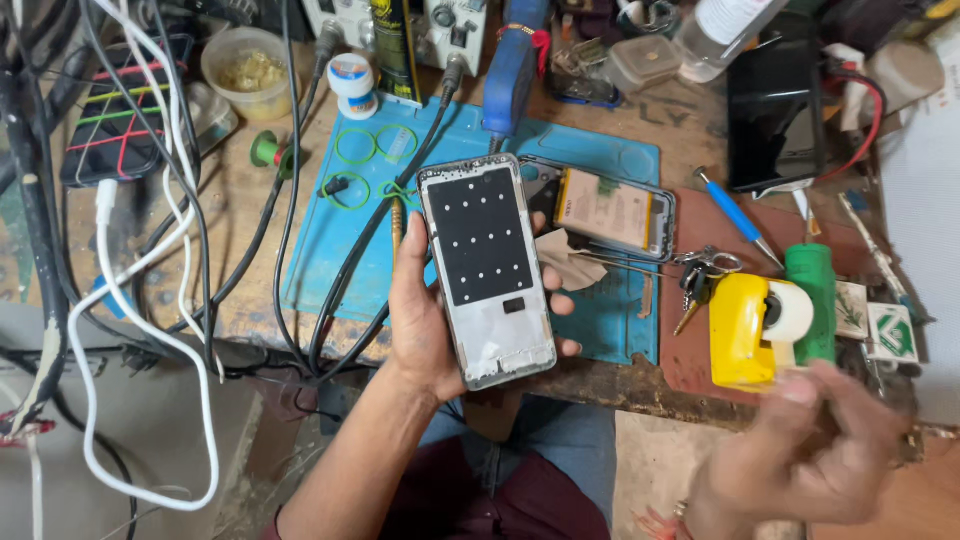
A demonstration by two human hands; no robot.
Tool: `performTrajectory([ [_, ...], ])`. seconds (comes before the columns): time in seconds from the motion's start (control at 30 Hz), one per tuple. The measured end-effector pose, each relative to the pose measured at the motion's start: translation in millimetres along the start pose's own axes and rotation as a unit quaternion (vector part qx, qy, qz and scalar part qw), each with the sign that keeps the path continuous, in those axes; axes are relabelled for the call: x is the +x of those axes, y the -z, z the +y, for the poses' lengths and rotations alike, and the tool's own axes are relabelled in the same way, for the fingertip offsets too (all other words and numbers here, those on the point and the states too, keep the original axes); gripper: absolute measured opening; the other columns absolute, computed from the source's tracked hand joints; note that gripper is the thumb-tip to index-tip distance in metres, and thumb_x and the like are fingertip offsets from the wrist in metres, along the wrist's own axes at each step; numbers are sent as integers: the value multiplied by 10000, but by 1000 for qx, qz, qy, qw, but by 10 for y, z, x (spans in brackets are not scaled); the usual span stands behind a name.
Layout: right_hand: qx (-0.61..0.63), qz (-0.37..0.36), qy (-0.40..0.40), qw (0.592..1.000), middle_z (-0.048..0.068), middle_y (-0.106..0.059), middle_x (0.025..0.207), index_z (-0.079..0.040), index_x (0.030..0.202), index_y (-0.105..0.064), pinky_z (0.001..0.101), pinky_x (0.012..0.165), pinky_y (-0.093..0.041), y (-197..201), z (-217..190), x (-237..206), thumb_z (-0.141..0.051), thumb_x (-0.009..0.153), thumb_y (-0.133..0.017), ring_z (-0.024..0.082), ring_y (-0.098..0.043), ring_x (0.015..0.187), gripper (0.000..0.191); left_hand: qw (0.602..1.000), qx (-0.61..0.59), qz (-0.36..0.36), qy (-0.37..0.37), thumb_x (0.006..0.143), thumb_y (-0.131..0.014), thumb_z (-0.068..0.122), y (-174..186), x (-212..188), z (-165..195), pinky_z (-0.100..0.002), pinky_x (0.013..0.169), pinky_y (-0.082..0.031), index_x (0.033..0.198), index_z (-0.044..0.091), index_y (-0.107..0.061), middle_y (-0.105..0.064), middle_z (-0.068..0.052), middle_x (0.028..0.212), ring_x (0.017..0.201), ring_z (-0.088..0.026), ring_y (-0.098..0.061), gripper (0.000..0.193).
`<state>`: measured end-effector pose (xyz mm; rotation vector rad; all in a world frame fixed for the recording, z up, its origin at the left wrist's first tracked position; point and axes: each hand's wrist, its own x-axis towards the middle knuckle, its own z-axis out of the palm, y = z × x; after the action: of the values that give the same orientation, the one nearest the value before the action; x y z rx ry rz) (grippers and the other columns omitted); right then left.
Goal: The person secures a smartphone with multiple rubber bands, then uses a green electric screwdriver to remove screws from the back of a disassembled phone chassis. The person also uses tweezers to manipulate small components inside the chassis.
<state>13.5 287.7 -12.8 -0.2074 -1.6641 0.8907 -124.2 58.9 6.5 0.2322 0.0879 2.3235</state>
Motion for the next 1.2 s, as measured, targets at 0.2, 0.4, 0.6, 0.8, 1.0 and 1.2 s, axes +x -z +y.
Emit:
performTrajectory([
  [0.2,-342,-197,-37,918,221,-701,1088,150,1282,-636,317,853,-557,702,516,326,-79,1133,-682,227,-697,971,277,1000,8,-19,-7,967,-270,858,-19,-17,45,-712,931,-538,1658,123,-366,-672,-264,1231,1121,-436,-689,1013],
  [0.4,-273,-212,-170,923,205,-694,1098,119,1266,-640,327,763,-530,664,597,459,-133,1133,-700,212,-668,914,291,1000,-1,2,-10,995,-260,767,-13,-35,49,-698,906,-562,1675,98,-333,-671,-276,1225,1087,-444,-701,957],
  [0.6,-259,-199,-249,912,205,-653,1175,79,1400,-550,334,652,-543,696,864,574,-173,1046,-731,194,-657,875,471,999,25,9,-24,968,-261,851,24,-35,15,-580,879,-609,1648,9,-363,-683,-259,1167,1032,-400,-718,1087],
  [0.8,-71,-172,-423,887,214,-639,1174,30,1453,-514,351,648,-548,1075,1246,675,-313,1036,-673,206,-661,863,563,999,37,3,-40,969,-272,857,31,-45,9,-558,861,-614,1641,-13,-383,-680,-252,1171,1026,-384,-717,1105],
  [1.0,217,-146,-508,821,236,-641,1142,4,1497,-460,386,675,-550,1675,1599,612,-360,1018,-671,247,-661,863,637,999,26,7,-41,960,-287,865,46,-48,2,-590,875,-611,1639,-13,-380,-670,-245,1163,1027,-374,-711,1114],
  [1.2,397,-170,-528,731,259,-643,1110,-22,1540,-405,422,701,-552,1845,1672,397,-407,1000,-669,287,-660,863,713,998,38,11,-54,961,-285,871,81,-42,-21,-635,885,-599,1661,-12,-355,-665,-247,1157,1054,-363,-703,1129],
])
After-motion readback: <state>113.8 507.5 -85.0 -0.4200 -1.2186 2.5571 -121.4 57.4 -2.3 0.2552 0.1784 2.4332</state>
